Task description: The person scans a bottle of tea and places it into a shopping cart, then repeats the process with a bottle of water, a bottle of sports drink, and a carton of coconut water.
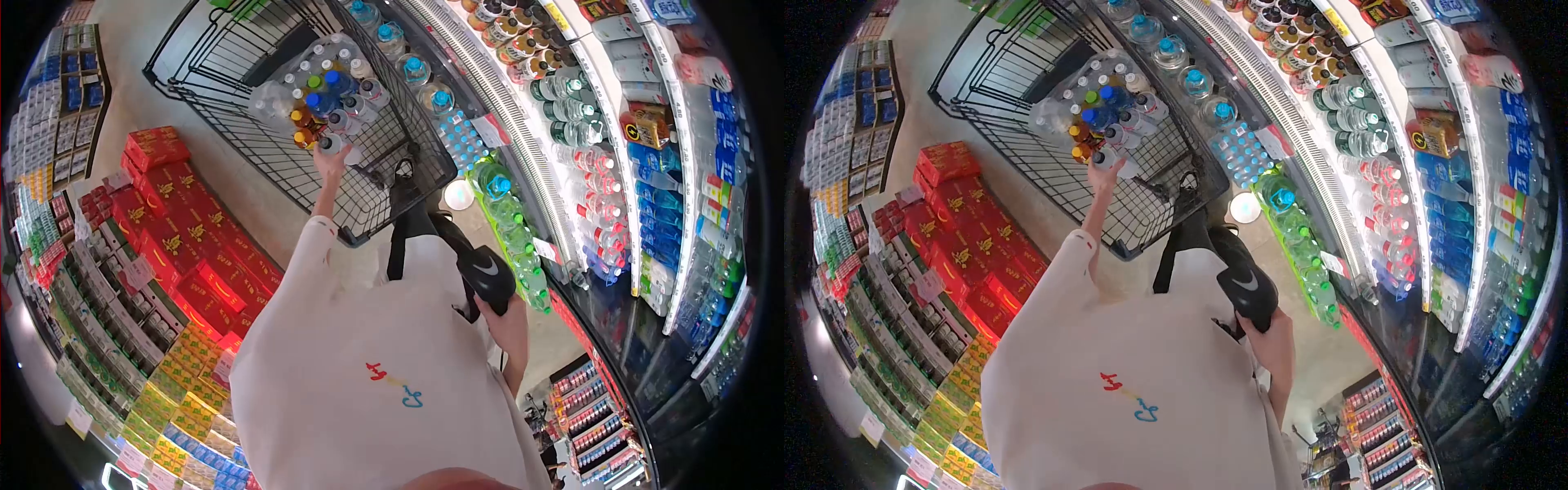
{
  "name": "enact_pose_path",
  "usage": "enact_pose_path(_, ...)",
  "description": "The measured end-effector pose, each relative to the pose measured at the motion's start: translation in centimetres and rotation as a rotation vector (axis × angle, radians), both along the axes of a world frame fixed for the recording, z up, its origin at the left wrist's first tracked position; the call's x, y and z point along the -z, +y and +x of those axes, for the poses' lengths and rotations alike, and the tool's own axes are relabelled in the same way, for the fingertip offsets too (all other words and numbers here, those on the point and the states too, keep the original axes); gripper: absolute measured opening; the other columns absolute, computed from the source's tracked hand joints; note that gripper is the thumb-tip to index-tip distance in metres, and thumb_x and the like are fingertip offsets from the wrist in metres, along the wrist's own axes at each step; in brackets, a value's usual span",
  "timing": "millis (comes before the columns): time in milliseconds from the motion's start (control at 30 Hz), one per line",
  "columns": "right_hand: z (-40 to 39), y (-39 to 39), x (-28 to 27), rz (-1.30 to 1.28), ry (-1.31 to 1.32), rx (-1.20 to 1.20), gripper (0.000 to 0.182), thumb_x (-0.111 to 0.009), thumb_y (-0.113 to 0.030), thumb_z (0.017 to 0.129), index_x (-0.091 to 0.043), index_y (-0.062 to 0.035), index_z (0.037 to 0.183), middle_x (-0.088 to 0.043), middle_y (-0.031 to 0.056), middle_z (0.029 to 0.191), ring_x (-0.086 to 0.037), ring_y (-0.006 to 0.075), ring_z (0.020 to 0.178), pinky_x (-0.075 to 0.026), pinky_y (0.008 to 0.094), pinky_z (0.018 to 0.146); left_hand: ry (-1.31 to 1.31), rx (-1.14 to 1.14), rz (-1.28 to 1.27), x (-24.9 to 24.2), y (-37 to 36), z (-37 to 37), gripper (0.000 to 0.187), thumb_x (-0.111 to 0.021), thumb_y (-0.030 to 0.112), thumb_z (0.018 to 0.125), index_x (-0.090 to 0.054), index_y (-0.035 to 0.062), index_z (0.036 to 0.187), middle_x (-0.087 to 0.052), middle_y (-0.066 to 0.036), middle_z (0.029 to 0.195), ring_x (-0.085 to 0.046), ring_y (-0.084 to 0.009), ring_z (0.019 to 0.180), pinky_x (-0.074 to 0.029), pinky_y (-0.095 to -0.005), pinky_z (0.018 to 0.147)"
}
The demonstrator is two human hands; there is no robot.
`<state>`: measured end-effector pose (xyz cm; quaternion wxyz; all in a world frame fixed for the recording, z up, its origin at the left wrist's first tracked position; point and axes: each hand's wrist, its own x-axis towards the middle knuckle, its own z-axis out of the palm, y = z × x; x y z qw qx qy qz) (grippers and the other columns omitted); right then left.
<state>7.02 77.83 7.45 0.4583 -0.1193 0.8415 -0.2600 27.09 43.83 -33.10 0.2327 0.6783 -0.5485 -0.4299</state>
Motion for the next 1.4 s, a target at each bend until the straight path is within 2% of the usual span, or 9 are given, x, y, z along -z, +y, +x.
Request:
enact_pose_path(467, -0.6, -1.6, 1.5, 0.218, -0.088, 0.098, 0.025, -0.074, -0.017, 0.086, -0.068, 0.0014, 0.102, -0.065, 0.0092, 0.073, -0.061, 0.0162, 0.065, -0.047, 0.0317, 0.061, -0.324, -0.250, 0.088, 7.3, -2.7, -0.9, 0.073, -0.090, 0.034, 0.064, -0.061, -0.0050, 0.119, -0.068, -0.020, 0.114, -0.065, -0.0357, 0.108, -0.052, -0.0439, 0.090)
enact_pose_path(667, -1.1, -0.8, 1.7, 0.167, -0.049, 0.118, 0.024, -0.075, -0.020, 0.087, -0.068, 0.0000, 0.098, -0.060, 0.0027, 0.062, -0.055, 0.0112, 0.053, -0.044, 0.0299, 0.051, -0.283, 0.082, 0.072, 12.3, -5.8, 2.8, 0.071, -0.089, 0.031, 0.066, -0.062, -0.0052, 0.120, -0.069, -0.019, 0.112, -0.064, -0.0308, 0.110, -0.050, -0.0429, 0.091)
enact_pose_path(800, -1.5, 1.4, 2.6, 0.085, 0.079, 0.061, 0.030, -0.077, -0.019, 0.083, -0.067, 0.0019, 0.103, -0.070, 0.0112, 0.078, -0.065, 0.0190, 0.070, -0.052, 0.0343, 0.068, -0.211, 0.132, 0.161, 21.3, -6.6, 7.4, 0.031, -0.076, 0.019, 0.082, -0.063, 0.0040, 0.106, -0.063, -0.004, 0.093, -0.060, -0.0127, 0.069, -0.048, -0.0273, 0.053)
enact_pose_path(833, -2.3, 0.9, 1.7, 0.080, 0.108, 0.109, 0.030, -0.077, -0.019, 0.083, -0.067, 0.0019, 0.103, -0.070, 0.0112, 0.078, -0.065, 0.0190, 0.070, -0.052, 0.0343, 0.068, -0.090, 0.187, 0.211, 21.7, -5.1, 7.7, 0.066, -0.078, 0.034, 0.077, -0.059, -0.0029, 0.128, -0.065, -0.017, 0.126, -0.058, -0.0260, 0.123, -0.046, -0.0363, 0.101)
enact_pose_path(867, -3.2, 0.4, 0.4, 0.100, 0.004, 0.158, 0.031, -0.076, -0.018, 0.083, -0.066, 0.0019, 0.105, -0.070, 0.0158, 0.086, -0.067, 0.0272, 0.079, -0.052, 0.0364, 0.074, -0.069, 0.225, 0.093, 21.8, -5.2, 7.4, 0.027, -0.070, 0.026, 0.087, -0.063, 0.0079, 0.106, -0.058, -0.003, 0.072, -0.052, -0.0138, 0.052, -0.044, -0.0293, 0.044)
enact_pose_path(933, -4.1, 0.9, -0.9, 0.105, -0.078, 0.232, 0.033, -0.075, -0.017, 0.082, -0.066, 0.0020, 0.107, -0.071, 0.0205, 0.095, -0.068, 0.0354, 0.088, -0.052, 0.0384, 0.080, -0.137, 0.160, 0.167, 10.4, -2.3, 4.0, 0.031, -0.068, 0.028, 0.088, -0.063, 0.0039, 0.107, -0.059, -0.004, 0.074, -0.056, -0.0163, 0.058, -0.048, -0.0314, 0.053)
enact_pose_path(967, -4.3, 1.8, -0.7, 0.084, -0.060, 0.237, 0.034, -0.075, -0.018, 0.082, -0.066, 0.0011, 0.108, -0.071, 0.0203, 0.095, -0.068, 0.0365, 0.090, -0.052, 0.0385, 0.081, -0.148, 0.144, 0.151, 4.0, -0.2, -1.2, 0.041, -0.070, 0.024, 0.089, -0.056, -0.0036, 0.116, -0.066, -0.016, 0.104, -0.064, -0.0246, 0.098, -0.050, -0.0390, 0.081)
enact_pose_path(1133, -6.0, 7.2, 0.9, -0.062, 0.019, 0.287, 0.036, -0.076, -0.026, 0.082, -0.068, 0.0004, 0.106, -0.071, 0.0193, 0.092, -0.068, 0.0329, 0.085, -0.051, 0.0381, 0.081, 0.060, 0.377, -0.296, -12.6, 6.3, -14.1, 0.030, -0.063, 0.015, 0.096, -0.051, -0.0007, 0.118, -0.053, -0.005, 0.085, -0.053, -0.0162, 0.078, -0.045, -0.0304, 0.067)
enact_pose_path(1400, -8.2, 17.0, 4.7, -0.314, 0.173, 0.430, 0.034, -0.077, -0.026, 0.083, -0.067, -0.0014, 0.105, -0.070, 0.0188, 0.085, -0.066, 0.0355, 0.078, -0.051, 0.0386, 0.074, 0.502, 1.121, -0.065, -18.8, 17.9, -44.9, 0.043, -0.074, 0.019, 0.089, -0.053, -0.0026, 0.119, -0.068, -0.012, 0.087, -0.066, -0.0179, 0.083, -0.053, -0.0306, 0.075)
